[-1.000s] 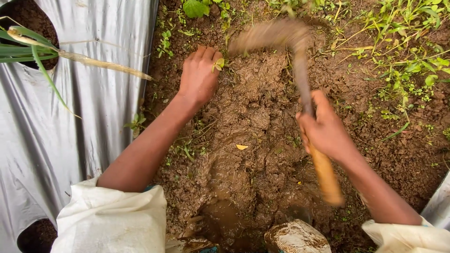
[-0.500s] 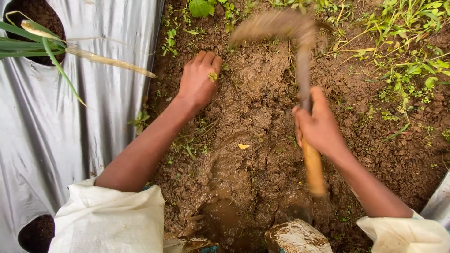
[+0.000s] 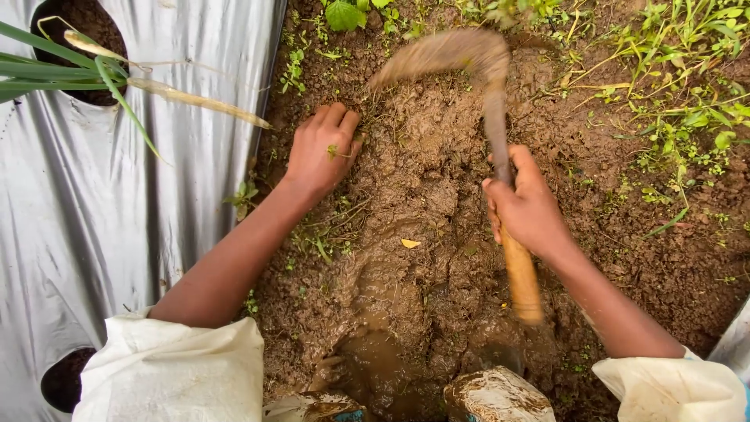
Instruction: The person uses a hoe to loosen the soil and remove weeds from a muddy path between rows of plants. They pull the uprooted weeds by hand and discard them while continuing to work along the edge of a plastic mulch sheet.
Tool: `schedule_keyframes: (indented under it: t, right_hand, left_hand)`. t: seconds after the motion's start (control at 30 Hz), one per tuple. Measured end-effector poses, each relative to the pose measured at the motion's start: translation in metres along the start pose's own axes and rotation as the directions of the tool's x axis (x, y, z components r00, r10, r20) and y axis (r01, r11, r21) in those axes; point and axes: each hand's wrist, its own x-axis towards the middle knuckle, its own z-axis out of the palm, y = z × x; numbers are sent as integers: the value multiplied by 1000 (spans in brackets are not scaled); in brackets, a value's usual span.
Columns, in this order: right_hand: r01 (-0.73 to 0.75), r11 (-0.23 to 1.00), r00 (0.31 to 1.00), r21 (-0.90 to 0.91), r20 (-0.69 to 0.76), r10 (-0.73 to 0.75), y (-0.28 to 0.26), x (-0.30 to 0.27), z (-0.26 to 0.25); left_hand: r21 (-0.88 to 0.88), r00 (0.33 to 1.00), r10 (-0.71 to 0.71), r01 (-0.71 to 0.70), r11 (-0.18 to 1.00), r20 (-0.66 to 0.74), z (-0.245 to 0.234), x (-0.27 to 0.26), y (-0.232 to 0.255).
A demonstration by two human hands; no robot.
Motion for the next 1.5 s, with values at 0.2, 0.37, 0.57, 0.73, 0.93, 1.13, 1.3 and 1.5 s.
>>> schedule_keyframes:
  t: [0.2,0.37,0.57,0.73,0.93,1.13,1.3,1.5]
  right_hand:
    - [7,999,999,-42,-47,-9,4,-1,-10]
    - [-8,1000,999,-18,-42,8,-9,3,7]
    - [-144,987,982,-69,113,151,-11,-12,11]
    - [-171,984,975,-50,136,176,-13,-24,11]
    - [-218,975,949,-35,227,220,-40,-49,23]
    - [-182,972,937,-149,273,218,-44,-66,41]
    - [-133,922,941,-363,245,233,-42,-78,60]
    - [-204,851,925,-483,190,330,-42,-79,60]
  left_hand:
    - [-135,987,-122,136,981,105,16,-4,-8]
    - [-287,974,-203,222,932,97,7,2,-7]
    - [-338,975,-192,218,916,109,-5,-5,-3]
    - [-348,979,-155,192,918,130,-5,-17,-4]
    - [-323,983,-114,155,934,142,-16,-54,-12]
    - [-241,989,-69,99,965,131,-35,-105,-23]
    - [-172,980,52,-19,985,192,-66,-139,-17]
    - [-116,837,51,15,993,545,-145,-133,-12]
